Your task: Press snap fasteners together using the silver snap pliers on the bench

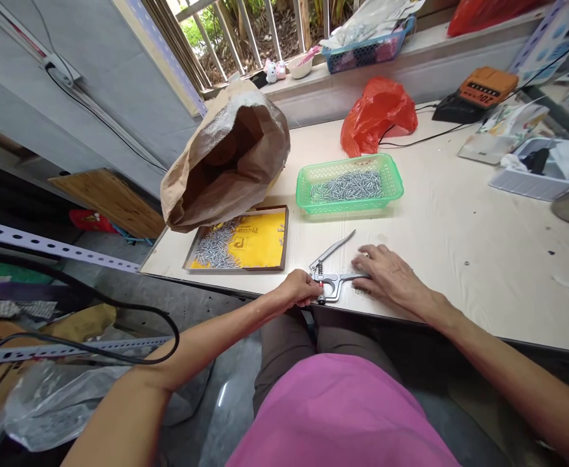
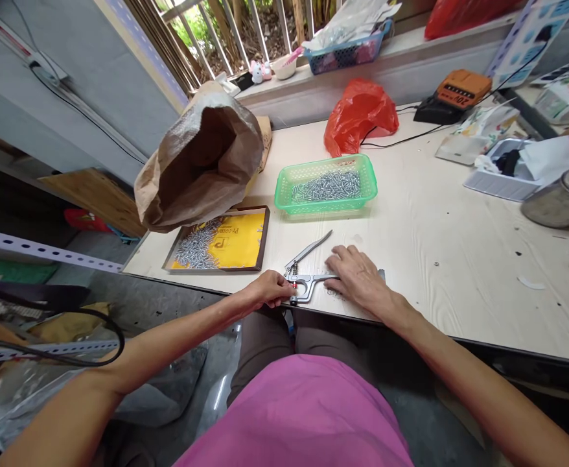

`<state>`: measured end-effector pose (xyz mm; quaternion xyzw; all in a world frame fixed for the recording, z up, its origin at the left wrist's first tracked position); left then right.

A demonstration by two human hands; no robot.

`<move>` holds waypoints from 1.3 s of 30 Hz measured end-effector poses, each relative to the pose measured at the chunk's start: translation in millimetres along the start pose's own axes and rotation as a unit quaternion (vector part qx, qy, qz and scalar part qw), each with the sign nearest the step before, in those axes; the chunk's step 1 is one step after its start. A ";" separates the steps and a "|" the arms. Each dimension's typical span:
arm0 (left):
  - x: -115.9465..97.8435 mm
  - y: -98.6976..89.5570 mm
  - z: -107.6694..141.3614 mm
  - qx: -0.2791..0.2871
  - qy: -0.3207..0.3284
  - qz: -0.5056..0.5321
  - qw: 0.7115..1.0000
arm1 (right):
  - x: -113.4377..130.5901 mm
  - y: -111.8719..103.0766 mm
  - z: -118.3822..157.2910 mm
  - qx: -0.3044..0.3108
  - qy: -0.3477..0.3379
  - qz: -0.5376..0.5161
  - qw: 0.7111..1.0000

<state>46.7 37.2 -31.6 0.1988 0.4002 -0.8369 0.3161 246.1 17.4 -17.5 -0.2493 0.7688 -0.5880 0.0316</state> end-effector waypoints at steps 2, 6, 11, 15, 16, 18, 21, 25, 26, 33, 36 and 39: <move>1.7 0.7 1.9 -0.005 -0.006 0.017 1.000 | -7.9 1.2 -10.9 -0.007 -0.032 0.007 0.999; 7.9 1.7 3.6 -0.018 -0.018 0.036 0.999 | -16.1 15.0 -33.1 0.075 -0.076 -0.006 0.994; 12.3 2.3 2.7 -0.027 -0.022 0.029 0.999 | -18.0 21.5 -50.1 0.109 -0.081 -0.024 0.990; 15.2 2.8 0.4 -0.029 -0.026 0.024 0.999 | -16.2 18.8 -52.5 0.100 -0.088 -0.011 0.991; 15.9 2.9 -0.2 -0.029 -0.025 0.024 0.999 | -15.2 17.6 -52.1 0.099 -0.089 -0.003 0.991; 17.0 3.1 -0.5 -0.030 -0.023 0.024 0.999 | -12.5 14.4 -50.4 0.097 -0.088 0.014 0.991; 18.7 2.8 3.6 -0.033 -0.026 0.011 0.999 | -7.2 9.3 -45.2 0.099 -0.082 0.033 0.991; 1.5 -5.8 14.8 -0.151 0.132 -0.091 0.975 | -1.1 5.4 -36.7 0.084 -0.070 0.041 0.993; -8.3 -7.0 18.4 -0.196 0.208 -0.121 0.951 | -0.2 5.8 -35.0 0.079 -0.068 0.043 0.994; -61.9 27.6 2.7 -0.148 0.489 -0.264 0.818 | -1.6 11.4 -28.1 0.085 -0.059 0.045 0.994; -71.6 32.8 -9.5 -0.120 0.475 -0.319 0.811 | -6.1 7.3 -24.6 0.100 -0.045 0.042 0.993; -75.7 32.5 -10.8 -0.126 0.459 -0.364 0.800 | -9.3 1.7 -23.2 0.111 -0.033 0.052 0.992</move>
Point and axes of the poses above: each hand's wrist, its own z-axis away from the middle knuckle, its own y-axis out of the palm, x = y × z, the point moved 5 cm from there along -z, towards the middle knuckle, and after that the axes turned 14 degrees about -x, right-handed, at the moved point
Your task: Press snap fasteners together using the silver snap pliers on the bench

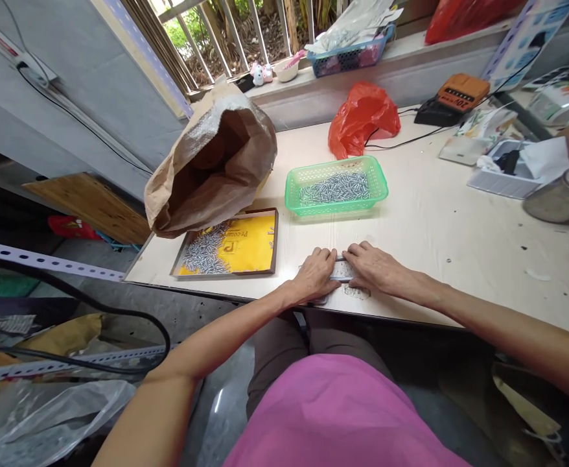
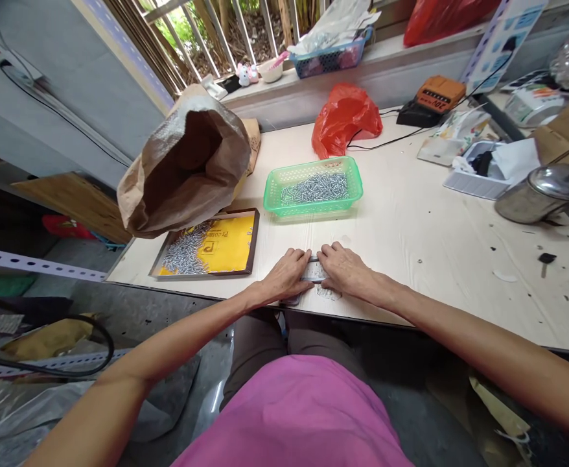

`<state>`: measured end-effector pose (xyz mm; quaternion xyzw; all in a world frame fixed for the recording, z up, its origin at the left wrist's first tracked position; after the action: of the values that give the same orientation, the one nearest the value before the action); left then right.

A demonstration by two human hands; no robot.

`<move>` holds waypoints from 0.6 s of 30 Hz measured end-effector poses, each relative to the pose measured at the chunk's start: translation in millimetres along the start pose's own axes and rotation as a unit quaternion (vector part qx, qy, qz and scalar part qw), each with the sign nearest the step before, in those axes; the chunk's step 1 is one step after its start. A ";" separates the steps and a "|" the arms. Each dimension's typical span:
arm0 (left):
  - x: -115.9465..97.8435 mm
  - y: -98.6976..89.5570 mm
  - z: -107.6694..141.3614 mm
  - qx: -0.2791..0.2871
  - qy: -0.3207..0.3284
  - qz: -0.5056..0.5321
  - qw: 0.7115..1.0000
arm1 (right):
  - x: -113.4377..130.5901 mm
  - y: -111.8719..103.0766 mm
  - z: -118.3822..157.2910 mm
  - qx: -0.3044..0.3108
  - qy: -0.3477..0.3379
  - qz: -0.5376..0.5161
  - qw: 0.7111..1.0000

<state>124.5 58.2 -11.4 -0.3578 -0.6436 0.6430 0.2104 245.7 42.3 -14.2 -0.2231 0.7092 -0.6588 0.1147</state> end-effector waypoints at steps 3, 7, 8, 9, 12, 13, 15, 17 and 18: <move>-1.5 -0.5 2.0 -0.002 -0.008 -0.020 1.000 | 1.2 -4.8 -0.5 -0.001 -0.007 -0.019 1.000; -1.6 3.3 4.4 -0.019 -0.013 -0.008 1.000 | 5.8 -5.9 0.4 -0.003 0.001 -0.043 0.999; -1.3 4.2 4.1 -0.021 -0.010 -0.004 1.000 | 7.2 -5.4 1.3 -0.003 0.006 -0.044 0.999; -0.9 4.7 3.6 -0.022 -0.006 -0.001 1.000 | 8.2 -4.8 2.3 -0.005 0.012 -0.041 0.999; 0.5 4.0 3.3 -0.028 -0.003 0.001 1.000 | 5.9 -4.1 4.4 -0.021 0.027 -0.020 0.999; 0.1 3.5 4.8 -0.033 -0.004 0.001 0.999 | 3.2 -3.9 4.3 -0.026 0.023 -0.019 0.999; -3.2 3.6 11.9 -0.054 -0.008 0.000 0.998 | -3.6 -2.0 2.9 -0.025 -0.007 -0.041 0.999; -12.2 6.2 24.0 -0.086 0.000 -0.004 0.996 | -12.2 1.9 0.2 -0.021 -0.038 -0.085 0.995; -18.9 8.5 31.1 -0.103 0.012 -0.004 0.995 | -17.1 3.8 -1.9 -0.028 -0.044 -0.103 0.993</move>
<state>115.8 22.6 -18.7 -0.3825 -0.7057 0.5677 0.1827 259.1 52.0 -20.0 -0.3272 0.6945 -0.6368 0.0709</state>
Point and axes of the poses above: each hand's wrist, its own z-axis away from the middle knuckle, its own y-axis out of the palm, x = y × z, the point moved 5 cm from there along -z, towards the middle knuckle, and after that the axes turned 14 degrees about -x, right-handed, at the moved point
